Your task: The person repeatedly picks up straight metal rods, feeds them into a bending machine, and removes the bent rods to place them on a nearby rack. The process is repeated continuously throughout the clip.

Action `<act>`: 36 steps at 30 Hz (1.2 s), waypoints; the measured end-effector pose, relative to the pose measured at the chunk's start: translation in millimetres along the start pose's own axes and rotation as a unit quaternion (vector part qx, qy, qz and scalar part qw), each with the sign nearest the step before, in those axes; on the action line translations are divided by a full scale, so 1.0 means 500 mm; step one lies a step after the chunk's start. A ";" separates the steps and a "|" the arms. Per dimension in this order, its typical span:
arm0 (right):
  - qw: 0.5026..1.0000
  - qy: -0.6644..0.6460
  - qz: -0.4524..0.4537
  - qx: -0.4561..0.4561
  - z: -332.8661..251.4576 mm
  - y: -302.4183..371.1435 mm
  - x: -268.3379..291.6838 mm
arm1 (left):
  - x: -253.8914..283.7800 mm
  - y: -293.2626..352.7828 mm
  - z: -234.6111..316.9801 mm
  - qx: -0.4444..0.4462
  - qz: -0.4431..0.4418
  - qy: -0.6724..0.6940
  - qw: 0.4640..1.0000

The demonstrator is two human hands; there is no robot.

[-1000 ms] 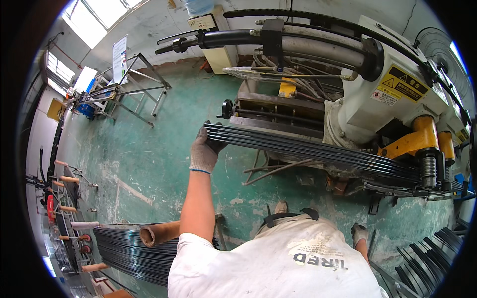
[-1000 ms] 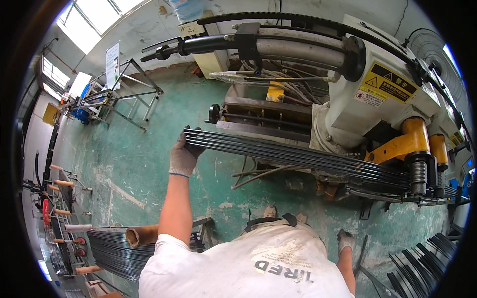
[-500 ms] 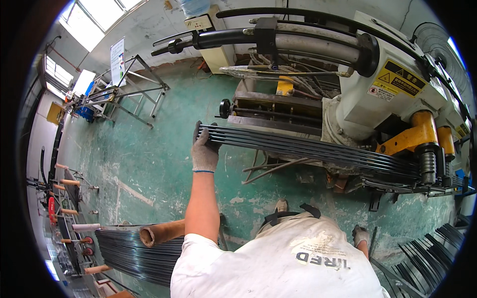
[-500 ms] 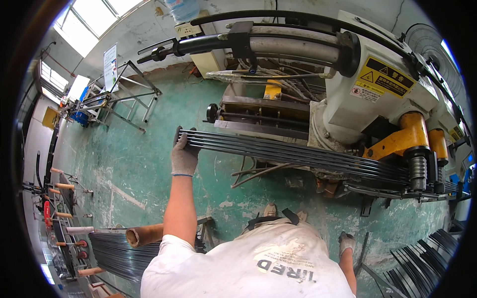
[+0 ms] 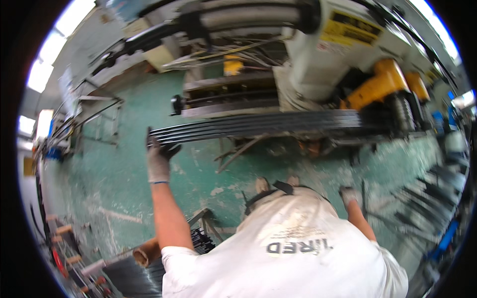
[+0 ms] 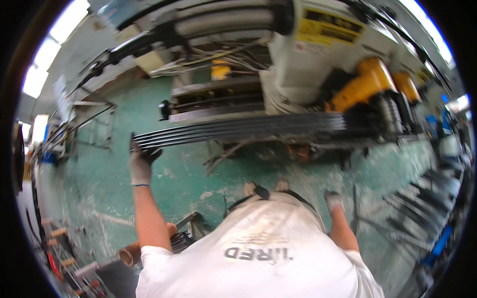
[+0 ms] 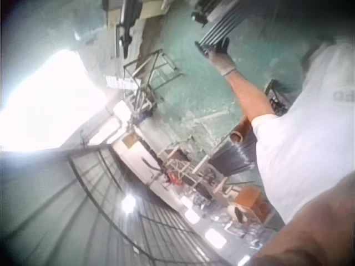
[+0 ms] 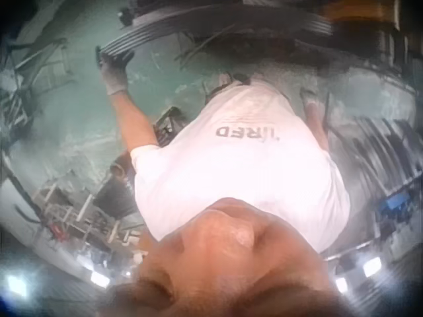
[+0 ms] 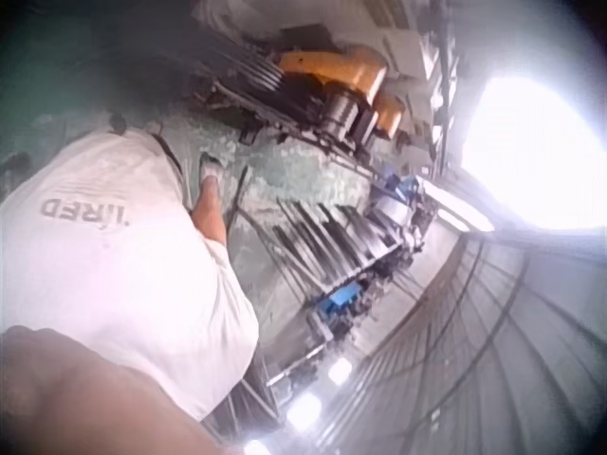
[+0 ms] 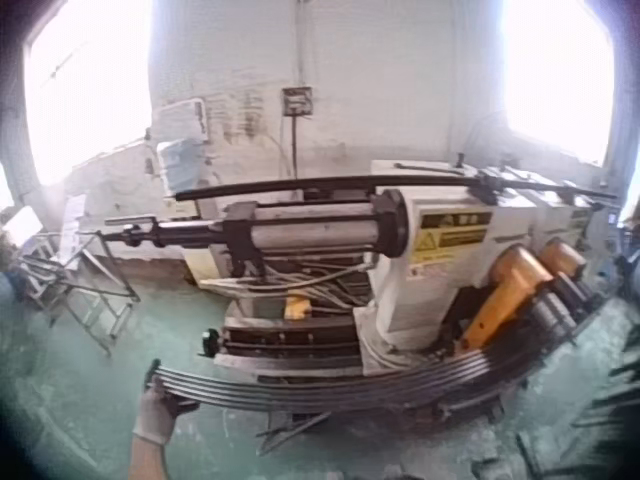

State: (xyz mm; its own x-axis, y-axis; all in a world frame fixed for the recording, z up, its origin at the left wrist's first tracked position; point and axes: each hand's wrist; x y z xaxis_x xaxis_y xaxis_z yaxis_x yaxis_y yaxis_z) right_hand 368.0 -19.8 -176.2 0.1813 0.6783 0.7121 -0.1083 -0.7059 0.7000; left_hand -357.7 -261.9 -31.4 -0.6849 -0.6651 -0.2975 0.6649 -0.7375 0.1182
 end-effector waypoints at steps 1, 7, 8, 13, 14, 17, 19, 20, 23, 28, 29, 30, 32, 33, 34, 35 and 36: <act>1.000 -0.017 -0.008 -0.021 -0.050 0.038 0.027 | 0.005 0.008 0.004 0.000 -0.002 -0.004 1.000; 0.984 -0.168 0.007 0.062 -0.012 -0.057 -0.026 | -0.013 -0.005 0.004 0.002 -0.023 0.032 0.999; 0.985 -0.157 -0.002 0.065 -0.013 -0.061 -0.025 | -0.013 -0.006 -0.001 -0.002 -0.011 0.065 0.998; 0.994 -0.078 -0.056 0.055 -0.051 -0.082 0.021 | 0.035 0.022 -0.054 -0.059 0.071 0.250 0.964; 0.994 -0.054 -0.052 0.074 -0.021 -0.122 0.005 | 0.011 0.029 -0.064 -0.064 0.128 0.260 0.955; 0.992 -0.070 -0.068 0.075 0.038 -0.211 -0.020 | -0.038 0.070 -0.139 -0.009 0.244 0.321 0.915; 0.991 -0.046 -0.090 0.093 0.063 -0.262 0.000 | -0.071 0.099 -0.236 0.035 0.281 0.340 0.897; 0.989 -0.019 -0.104 0.104 0.078 -0.285 0.011 | -0.106 0.109 -0.283 0.081 0.279 0.336 0.896; 0.987 0.034 -0.123 0.101 0.108 -0.366 0.062 | -0.219 0.138 -0.433 0.186 0.280 0.329 0.882; 0.990 -0.102 -0.039 0.094 0.132 -0.477 0.189 | -0.430 0.108 -0.565 0.297 0.242 0.334 0.861; 0.987 -0.121 -0.021 0.101 0.131 -0.490 0.211 | -0.454 0.096 -0.572 0.303 0.234 0.333 0.862; 0.984 -0.141 0.001 0.107 0.131 -0.504 0.236 | -0.472 0.079 -0.577 0.305 0.228 0.331 0.863; 0.979 -0.165 0.018 0.115 0.132 -0.510 0.264 | -0.487 0.065 -0.572 0.307 0.220 0.327 0.866; 0.977 -0.176 0.028 0.119 0.133 -0.514 0.272 | -0.493 0.057 -0.570 0.307 0.215 0.324 0.869; 0.975 -0.182 0.032 0.121 0.133 -0.514 0.274 | -0.493 0.053 -0.564 0.309 0.207 0.325 0.869; 0.974 -0.187 0.035 0.124 0.132 -0.507 0.266 | -0.492 0.055 -0.559 0.312 0.202 0.327 0.869; 0.973 -0.190 0.036 0.126 0.132 -0.499 0.257 | -0.491 0.056 -0.554 0.314 0.193 0.331 0.869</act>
State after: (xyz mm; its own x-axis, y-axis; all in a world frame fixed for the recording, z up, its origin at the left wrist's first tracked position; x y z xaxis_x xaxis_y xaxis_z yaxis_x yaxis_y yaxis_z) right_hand 482.7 230.1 -262.9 0.5355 0.5340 0.6543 0.1007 -0.8096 0.5784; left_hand -88.4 -87.1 -217.6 0.0124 -0.8178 -0.5753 0.3704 -0.5307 0.7624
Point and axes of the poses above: each hand's wrist, its own y-axis away from the middle knuckle, its own x-axis out of the back of the hand, z = x × y, and after that the axes turned 9 degrees about -z, right-handed
